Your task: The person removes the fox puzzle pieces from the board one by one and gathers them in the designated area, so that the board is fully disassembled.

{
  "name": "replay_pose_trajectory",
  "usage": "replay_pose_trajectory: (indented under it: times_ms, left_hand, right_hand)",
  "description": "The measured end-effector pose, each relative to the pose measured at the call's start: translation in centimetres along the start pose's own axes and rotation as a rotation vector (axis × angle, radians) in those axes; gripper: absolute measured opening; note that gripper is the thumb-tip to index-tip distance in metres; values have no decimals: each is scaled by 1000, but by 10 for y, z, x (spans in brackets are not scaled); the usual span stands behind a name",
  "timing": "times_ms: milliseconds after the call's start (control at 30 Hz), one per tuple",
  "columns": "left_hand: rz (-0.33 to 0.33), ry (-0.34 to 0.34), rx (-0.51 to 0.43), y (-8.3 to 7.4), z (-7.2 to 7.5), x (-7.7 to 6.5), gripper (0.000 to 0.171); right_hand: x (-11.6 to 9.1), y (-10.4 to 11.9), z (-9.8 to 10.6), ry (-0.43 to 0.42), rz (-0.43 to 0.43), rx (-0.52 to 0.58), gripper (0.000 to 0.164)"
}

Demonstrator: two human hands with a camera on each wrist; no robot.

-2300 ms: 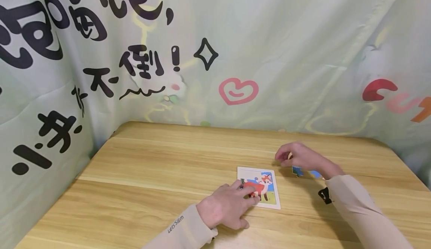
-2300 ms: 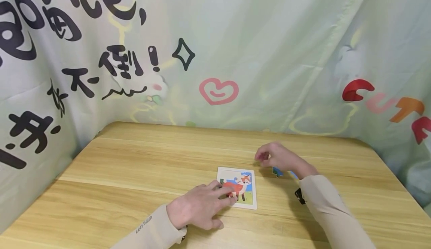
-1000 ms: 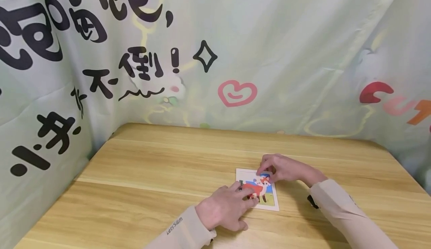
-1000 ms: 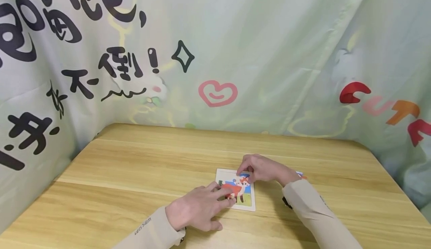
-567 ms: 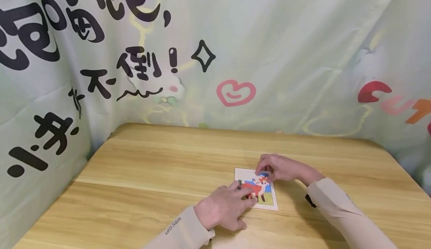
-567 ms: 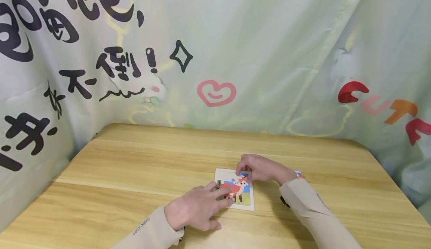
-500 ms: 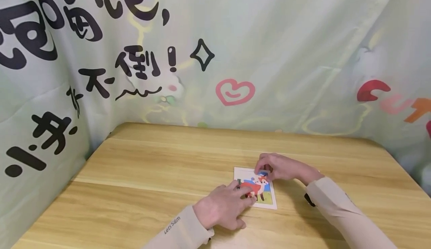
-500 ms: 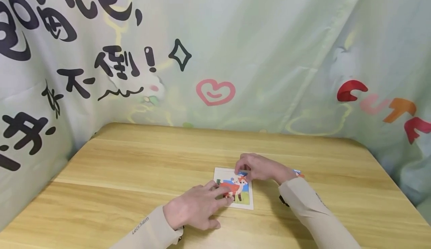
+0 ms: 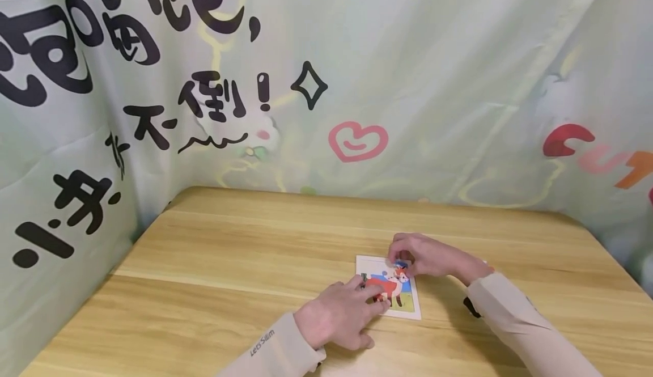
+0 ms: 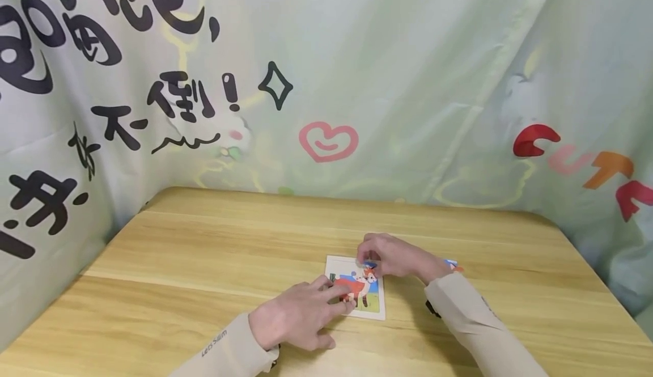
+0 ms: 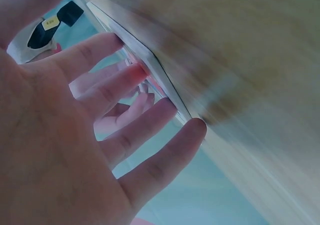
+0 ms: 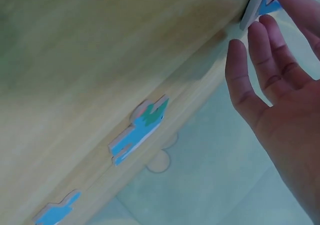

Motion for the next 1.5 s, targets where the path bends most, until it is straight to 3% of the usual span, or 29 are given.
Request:
replay_pose_trajectory:
  times_ms: [500,700,867,1167,1500]
  left_hand:
    - [3,-6,-12,-2,-1,0,68]
    - [11,9,-15,-1,-2,0,69]
    - [1,-19,7,-2,2,1,68]
    - [6,-6,24,-1,2,1,68]
    - [9,-3,28,-1,0,1,69]
  right_hand:
    - [-6,-3,4,-68,24,91,26]
    - [-8,-9,8,-75,-40,116,26]
    - [-9,-15,15,-88,-92,127,24]
    - [-13,-16,23,-120,-73,190,21]
    - [-20,-20,30,-141,-63,177,21]
Point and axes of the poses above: each hand's wrist, its own x-axis towards the middle knuckle, its own z-axis out of the back of the hand, y = z × x, the point moved 9 cm from there along x, towards the middle knuckle, and after that the axes turned 1 degree about -x, right-handed, at the moved point
